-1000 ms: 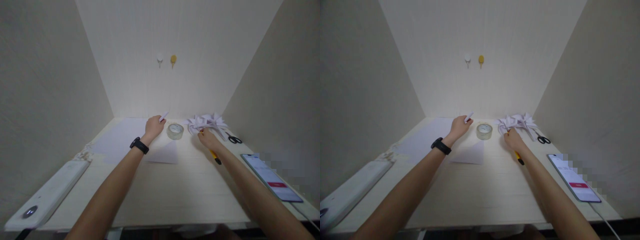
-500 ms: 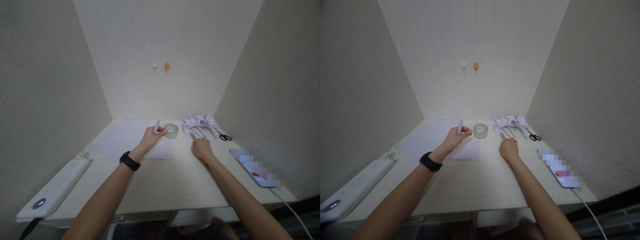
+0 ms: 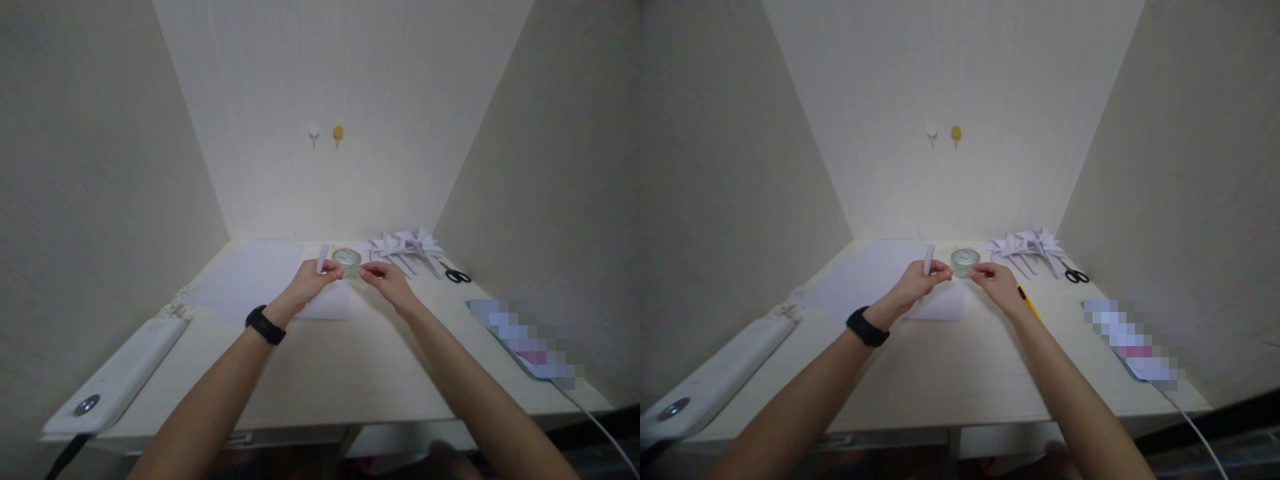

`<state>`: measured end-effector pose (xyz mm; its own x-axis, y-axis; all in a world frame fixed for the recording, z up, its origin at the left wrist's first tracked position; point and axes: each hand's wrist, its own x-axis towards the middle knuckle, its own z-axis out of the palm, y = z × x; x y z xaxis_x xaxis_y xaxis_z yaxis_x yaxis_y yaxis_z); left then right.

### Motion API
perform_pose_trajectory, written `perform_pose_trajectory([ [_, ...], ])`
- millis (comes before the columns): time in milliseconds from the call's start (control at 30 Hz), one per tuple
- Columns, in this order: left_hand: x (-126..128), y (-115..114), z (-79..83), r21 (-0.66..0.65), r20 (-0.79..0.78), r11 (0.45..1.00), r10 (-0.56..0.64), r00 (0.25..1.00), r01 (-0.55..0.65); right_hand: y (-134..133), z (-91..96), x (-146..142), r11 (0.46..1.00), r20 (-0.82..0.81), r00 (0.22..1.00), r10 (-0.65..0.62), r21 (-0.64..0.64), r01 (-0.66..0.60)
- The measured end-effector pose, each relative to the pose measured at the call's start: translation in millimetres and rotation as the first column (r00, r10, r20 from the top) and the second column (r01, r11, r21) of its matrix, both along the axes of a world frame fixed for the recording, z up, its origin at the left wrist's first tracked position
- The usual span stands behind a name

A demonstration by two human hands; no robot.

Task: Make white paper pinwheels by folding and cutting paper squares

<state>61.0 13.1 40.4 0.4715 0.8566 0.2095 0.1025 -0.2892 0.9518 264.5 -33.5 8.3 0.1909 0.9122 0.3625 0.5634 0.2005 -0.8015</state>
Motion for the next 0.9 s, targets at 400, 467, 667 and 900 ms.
perform_pose_trajectory([
  [400,4,6,-15.3,0.1,-0.043,0.993,-0.057,0.997,0.061,-1,12.8,-41,0.995,-0.458,0.883,0.099,0.06,-0.081],
  [467,4,6,-16.1,0.098,-0.055,0.993,-0.063,0.996,0.068,0,8.1,-40,0.995,-0.45,0.888,0.092,0.078,-0.063],
  [667,4,-3,-8.4,-0.015,-0.033,0.997,-0.074,0.997,0.074,2,-6.7,-36,0.98,-0.366,0.929,0.058,0.2,0.018],
  [900,6,-3,-6.6,0.059,-0.074,0.997,-0.052,0.996,0.056,-4,7.1,-31,0.914,-0.55,0.834,0.035,0.355,0.195],
])
